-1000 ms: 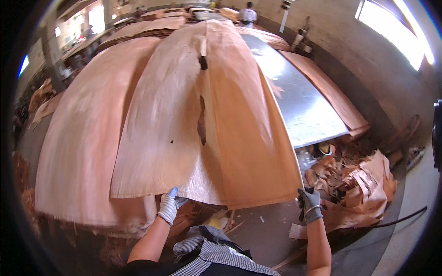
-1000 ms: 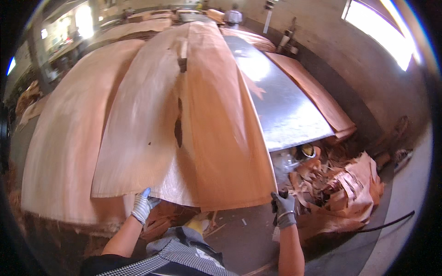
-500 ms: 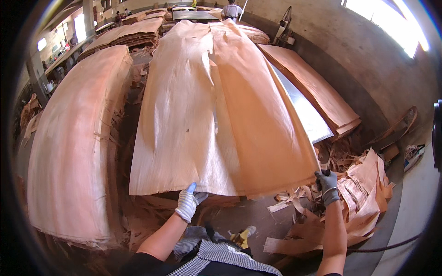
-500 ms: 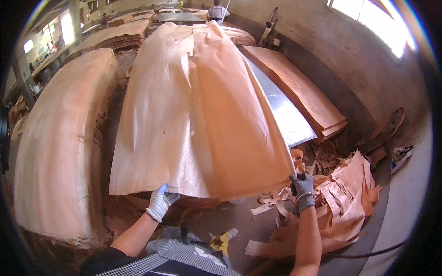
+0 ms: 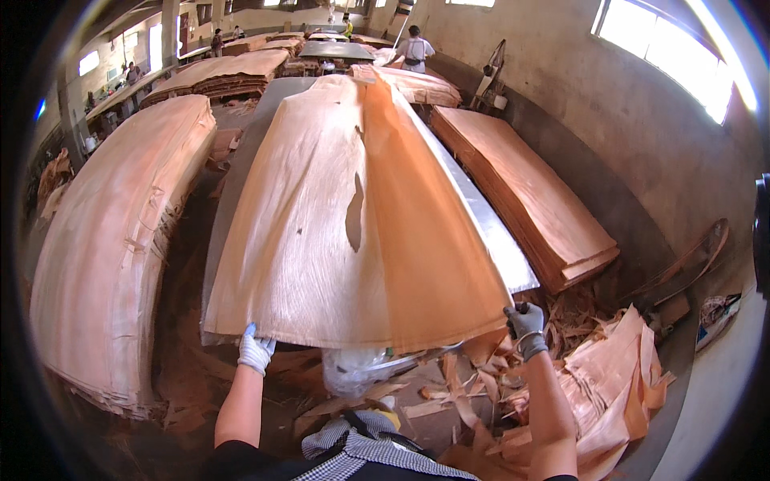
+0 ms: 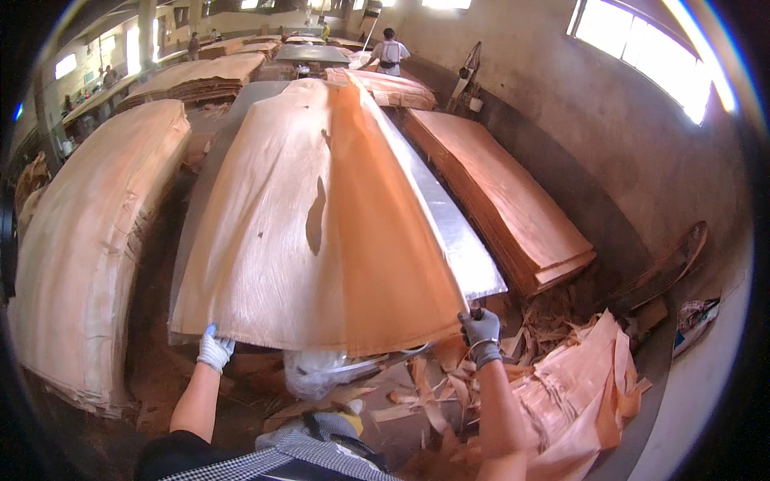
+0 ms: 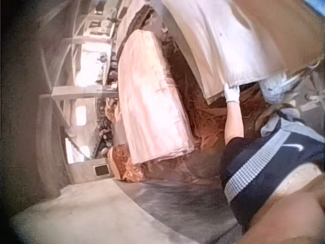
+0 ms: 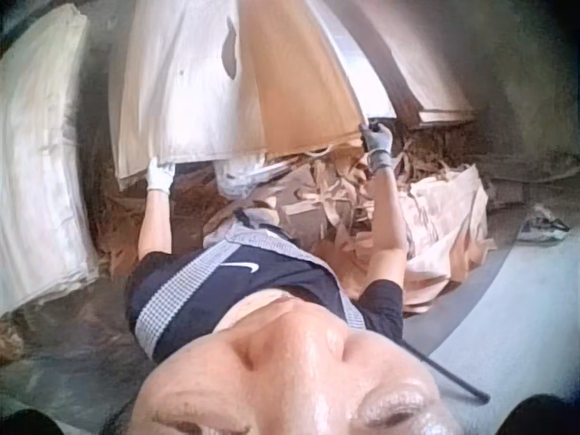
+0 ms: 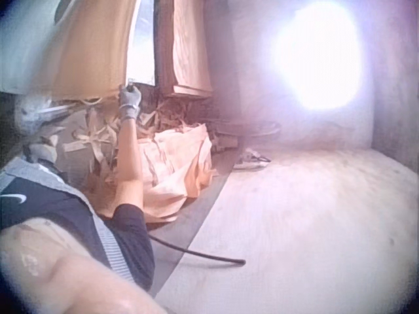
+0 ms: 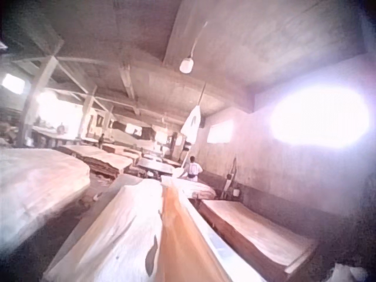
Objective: The person selects sheets of wood veneer from a stack and places them on a metal workbench. They use a knife to trim away damaged or excess sections of the veneer, apply white adhesive tape to repair splits, and then stack the processed sheets onto a new pile using a long wooden pole to assist in moving them.
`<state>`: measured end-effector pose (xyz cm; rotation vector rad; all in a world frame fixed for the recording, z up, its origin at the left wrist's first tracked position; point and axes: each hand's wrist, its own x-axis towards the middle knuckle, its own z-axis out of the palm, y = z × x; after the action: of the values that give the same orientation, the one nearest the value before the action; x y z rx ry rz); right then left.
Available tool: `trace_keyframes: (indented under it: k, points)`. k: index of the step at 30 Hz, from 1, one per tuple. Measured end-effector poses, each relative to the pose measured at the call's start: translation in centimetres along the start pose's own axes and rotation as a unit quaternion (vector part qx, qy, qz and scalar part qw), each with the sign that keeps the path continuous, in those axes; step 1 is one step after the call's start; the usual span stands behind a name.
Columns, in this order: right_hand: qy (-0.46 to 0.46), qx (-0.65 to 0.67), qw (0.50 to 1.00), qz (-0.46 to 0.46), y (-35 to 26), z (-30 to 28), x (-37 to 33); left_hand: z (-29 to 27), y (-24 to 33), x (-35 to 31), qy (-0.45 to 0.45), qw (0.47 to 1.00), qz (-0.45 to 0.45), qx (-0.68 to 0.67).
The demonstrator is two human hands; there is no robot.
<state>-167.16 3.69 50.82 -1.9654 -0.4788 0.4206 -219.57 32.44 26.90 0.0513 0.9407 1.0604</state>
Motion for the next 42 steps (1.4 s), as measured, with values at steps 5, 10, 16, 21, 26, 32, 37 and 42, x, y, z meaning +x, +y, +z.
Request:
trace_keyframes:
  k: [5, 10, 16, 21, 26, 32, 37, 42]
  points:
    - [-0.002, 0.049, 0.999, -0.011, 6.8, -5.1, 6.2, -0.6, -11.1, -1.9, 0.037, 0.998, -0.013, -0.043]
    - [0.005, 0.039, 0.999, 0.012, 9.1, -10.8, 12.1, 3.0, -17.2, -3.3, 0.118, 0.992, -0.031, -0.021]
    - [-0.057, 0.060, 0.996, 0.043, 9.9, -10.5, 22.8, 9.6, -20.9, -1.4, 0.097, 0.995, 0.014, -0.007]
    - [-0.073, 0.086, 0.992, 0.051, 10.7, -8.8, 31.9, 14.1, -22.1, 0.3, 0.066, 0.996, 0.043, -0.038]
    - [-0.119, 0.106, 0.983, 0.090, 16.6, -12.2, 32.9, 11.5, -26.3, -2.4, 0.146, 0.988, 0.052, 0.003]
    - [-0.160, 0.089, 0.979, 0.088, 16.4, -12.0, 38.2, 15.3, -26.7, -1.5, 0.118, 0.990, 0.077, 0.024]
    - [-0.156, -0.066, 0.984, -0.059, 19.1, -12.3, 38.6, 18.0, -27.7, -1.0, 0.189, 0.960, 0.027, 0.202]
    - [-0.433, -0.188, 0.867, 0.158, 29.2, -24.1, 26.3, 16.7, -30.4, -4.8, 0.238, 0.915, 0.112, 0.304]
